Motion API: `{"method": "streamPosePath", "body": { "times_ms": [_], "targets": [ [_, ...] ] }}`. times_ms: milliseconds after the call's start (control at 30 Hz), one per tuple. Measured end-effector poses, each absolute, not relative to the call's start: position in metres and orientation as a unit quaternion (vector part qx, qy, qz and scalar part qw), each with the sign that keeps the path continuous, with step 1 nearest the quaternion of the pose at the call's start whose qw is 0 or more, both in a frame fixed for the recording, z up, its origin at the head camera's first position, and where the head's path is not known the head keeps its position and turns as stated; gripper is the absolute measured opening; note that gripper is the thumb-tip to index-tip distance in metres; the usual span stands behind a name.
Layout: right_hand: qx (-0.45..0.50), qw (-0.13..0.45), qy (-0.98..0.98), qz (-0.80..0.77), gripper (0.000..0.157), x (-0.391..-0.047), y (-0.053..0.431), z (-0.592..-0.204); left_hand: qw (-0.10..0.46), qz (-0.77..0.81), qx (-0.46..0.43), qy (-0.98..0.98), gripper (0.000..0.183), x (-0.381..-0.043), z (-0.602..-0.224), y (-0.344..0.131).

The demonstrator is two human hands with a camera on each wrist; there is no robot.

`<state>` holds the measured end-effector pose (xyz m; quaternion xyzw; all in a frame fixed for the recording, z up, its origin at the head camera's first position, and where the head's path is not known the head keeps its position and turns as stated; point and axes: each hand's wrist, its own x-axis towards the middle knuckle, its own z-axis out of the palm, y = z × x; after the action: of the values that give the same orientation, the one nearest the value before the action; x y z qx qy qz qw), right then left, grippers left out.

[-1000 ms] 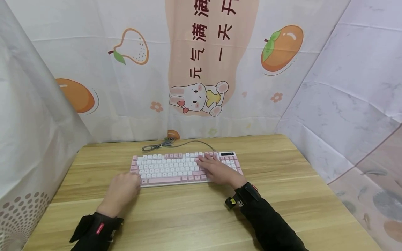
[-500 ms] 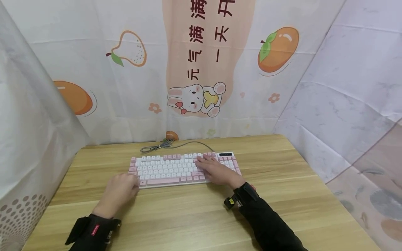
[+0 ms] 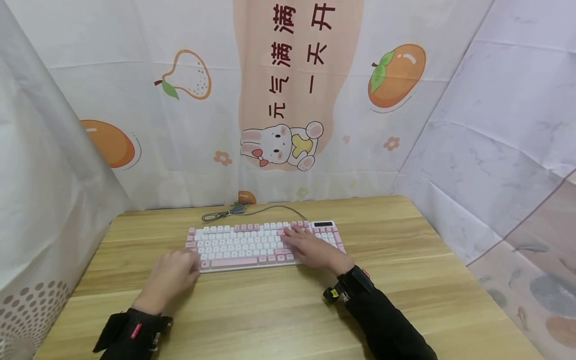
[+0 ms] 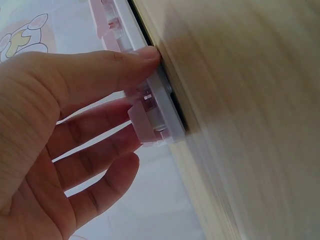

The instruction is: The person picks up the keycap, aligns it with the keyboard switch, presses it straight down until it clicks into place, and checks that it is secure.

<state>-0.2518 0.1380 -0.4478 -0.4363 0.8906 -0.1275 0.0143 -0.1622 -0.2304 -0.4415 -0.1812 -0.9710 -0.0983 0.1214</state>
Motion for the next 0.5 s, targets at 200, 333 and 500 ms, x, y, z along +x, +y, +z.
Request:
{"method": "streamPosePath", "body": {
  "times_ms": [200, 333, 500],
  "targets": [
    [-0.440, 0.002, 0.886, -0.145, 0.043, -0.250, 0.151, -0.445, 0.120, -0.095, -0.182, -0.971, 0.022, -0.163, -0.440, -0.230],
    [-0.436, -0.028, 0.887, -0.152, 0.044, -0.249, 0.162, -0.442, 0.123, -0.105, -0.179, -0.970, 0.020, -0.162, -0.439, -0.230],
    [-0.409, -0.061, 0.894, -0.171, 0.051, -0.249, 0.176, -0.437, 0.129, -0.126, -0.164, -0.970, 0.029, -0.162, -0.438, -0.234]
  ]
}}
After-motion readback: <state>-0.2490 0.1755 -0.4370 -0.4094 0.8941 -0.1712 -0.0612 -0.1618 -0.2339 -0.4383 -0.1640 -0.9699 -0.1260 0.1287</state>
